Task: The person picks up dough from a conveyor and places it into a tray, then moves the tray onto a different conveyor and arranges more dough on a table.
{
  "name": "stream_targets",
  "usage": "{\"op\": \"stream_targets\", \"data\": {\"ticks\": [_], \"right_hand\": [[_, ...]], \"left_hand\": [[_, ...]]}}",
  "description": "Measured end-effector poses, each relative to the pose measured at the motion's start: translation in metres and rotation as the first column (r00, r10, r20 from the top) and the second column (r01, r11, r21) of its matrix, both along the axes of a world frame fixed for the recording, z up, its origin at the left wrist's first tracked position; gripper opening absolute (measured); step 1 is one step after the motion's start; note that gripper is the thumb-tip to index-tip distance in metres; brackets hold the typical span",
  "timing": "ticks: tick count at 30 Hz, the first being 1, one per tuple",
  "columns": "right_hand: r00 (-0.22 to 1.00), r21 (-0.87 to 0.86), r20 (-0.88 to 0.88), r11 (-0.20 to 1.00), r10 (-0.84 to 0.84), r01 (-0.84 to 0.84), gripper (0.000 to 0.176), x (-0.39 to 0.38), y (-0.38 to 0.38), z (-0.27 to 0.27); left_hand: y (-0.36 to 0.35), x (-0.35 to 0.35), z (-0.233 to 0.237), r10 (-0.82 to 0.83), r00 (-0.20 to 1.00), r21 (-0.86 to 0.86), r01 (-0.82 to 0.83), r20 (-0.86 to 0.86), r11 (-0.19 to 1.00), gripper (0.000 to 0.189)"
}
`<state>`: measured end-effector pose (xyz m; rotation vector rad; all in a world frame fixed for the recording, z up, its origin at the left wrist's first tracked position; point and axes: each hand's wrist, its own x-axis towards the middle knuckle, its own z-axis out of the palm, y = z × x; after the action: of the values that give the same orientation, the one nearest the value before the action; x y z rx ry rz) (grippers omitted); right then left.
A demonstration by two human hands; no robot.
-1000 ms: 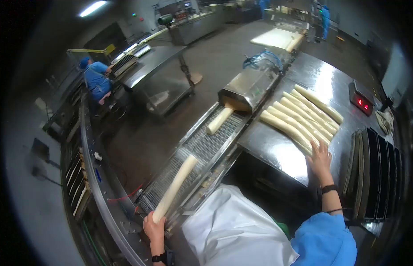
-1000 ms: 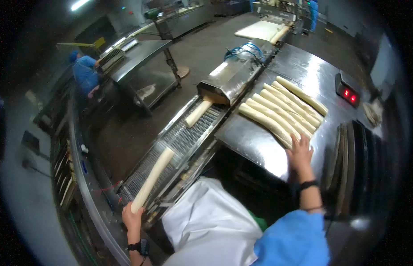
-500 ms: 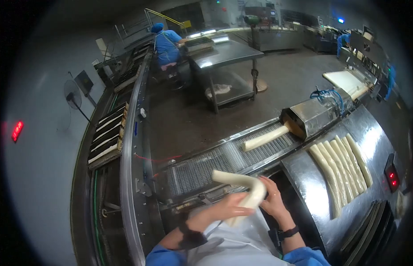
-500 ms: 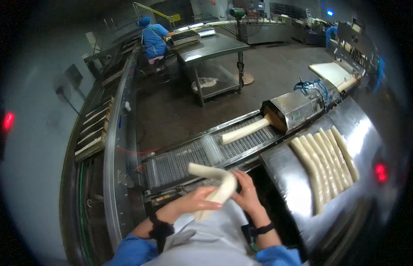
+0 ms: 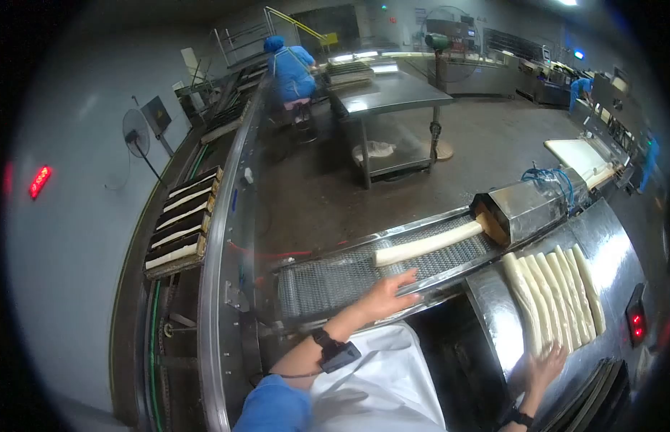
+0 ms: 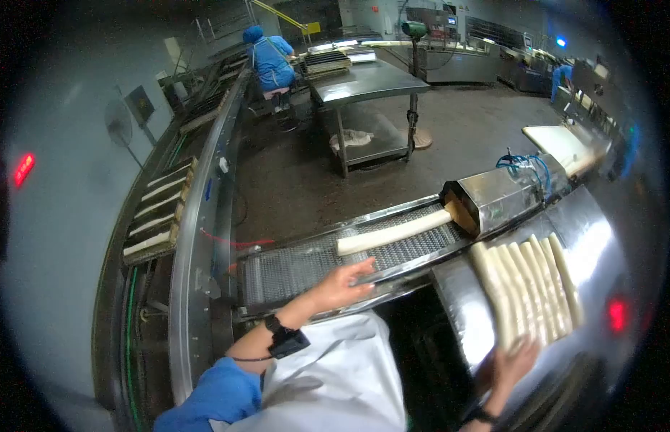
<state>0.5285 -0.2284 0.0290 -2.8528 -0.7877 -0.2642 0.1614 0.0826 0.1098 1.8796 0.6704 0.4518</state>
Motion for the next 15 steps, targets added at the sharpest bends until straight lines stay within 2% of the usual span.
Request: {"op": "stream_targets", "data": {"ticks": [1, 2, 3, 4, 5, 7, 8, 10, 11, 13, 14, 15], "right_hand": [[1.0, -0.002, 0.001, 1.0, 0.008, -0.008, 0.08, 0.001, -0.012, -0.01], [0.997, 0.162, -0.077, 0.987, 0.011, 0.002, 0.085, 0.002, -0.025, -0.022], [0.988, 0.319, -0.155, 0.947, 0.023, 0.027, 0.09, 0.004, -0.033, -0.028], [0.955, 0.25, -0.291, 0.96, -0.053, 0.129, 0.094, -0.011, -0.028, -0.01], [0.955, 0.246, -0.291, 0.961, -0.052, 0.127, 0.094, -0.015, -0.028, -0.009], [0.957, 0.343, -0.29, 0.932, -0.013, 0.116, 0.09, -0.018, -0.028, -0.013], [0.957, 0.341, -0.29, 0.933, -0.014, 0.117, 0.09, -0.016, -0.028, -0.016], [0.954, 0.39, -0.299, 0.917, 0.036, 0.087, 0.086, -0.011, -0.024, -0.02], [0.953, 0.388, -0.301, 0.918, 0.036, 0.088, 0.086, -0.008, -0.021, -0.02], [0.971, 0.219, -0.239, 0.973, -0.017, 0.071, 0.088, -0.005, -0.009, -0.013], [0.97, 0.216, -0.241, 0.974, -0.016, 0.069, 0.088, 0.0, -0.005, -0.014], [0.984, 0.065, -0.177, 0.997, -0.023, 0.035, 0.09, 0.007, 0.001, -0.012]], "left_hand": [[0.007, -0.009, -0.004, 0.112, 0.977, 0.203, -0.074, -0.182, 0.976, 0.066], [0.018, -0.018, -0.019, 0.117, 0.976, 0.2, -0.08, -0.183, 0.977, 0.066], [0.033, -0.027, -0.038, 0.206, 0.958, 0.437, -0.1, -0.201, 0.894, 0.067], [0.043, -0.036, -0.05, 0.291, 0.936, 0.645, -0.099, -0.198, 0.758, 0.068], [0.047, -0.042, -0.05, 0.292, 0.935, 0.642, -0.1, -0.199, 0.76, 0.068], [0.059, -0.053, -0.048, 0.437, 0.85, 0.469, -0.27, -0.293, 0.841, 0.066], [0.063, -0.058, -0.057, 0.436, 0.85, 0.468, -0.27, -0.294, 0.842, 0.066], [0.067, -0.063, -0.069, 0.57, 0.772, 0.733, -0.211, -0.281, 0.646, 0.06], [0.07, -0.063, -0.075, 0.57, 0.771, 0.733, -0.209, -0.284, 0.648, 0.06], [0.065, -0.062, -0.069, 0.563, 0.747, 0.664, -0.223, -0.354, 0.713, 0.058], [0.065, -0.06, -0.068, 0.563, 0.745, 0.663, -0.223, -0.357, 0.715, 0.058], [0.064, -0.057, -0.068, 0.538, 0.76, 0.619, -0.234, -0.364, 0.75, 0.056]]}}
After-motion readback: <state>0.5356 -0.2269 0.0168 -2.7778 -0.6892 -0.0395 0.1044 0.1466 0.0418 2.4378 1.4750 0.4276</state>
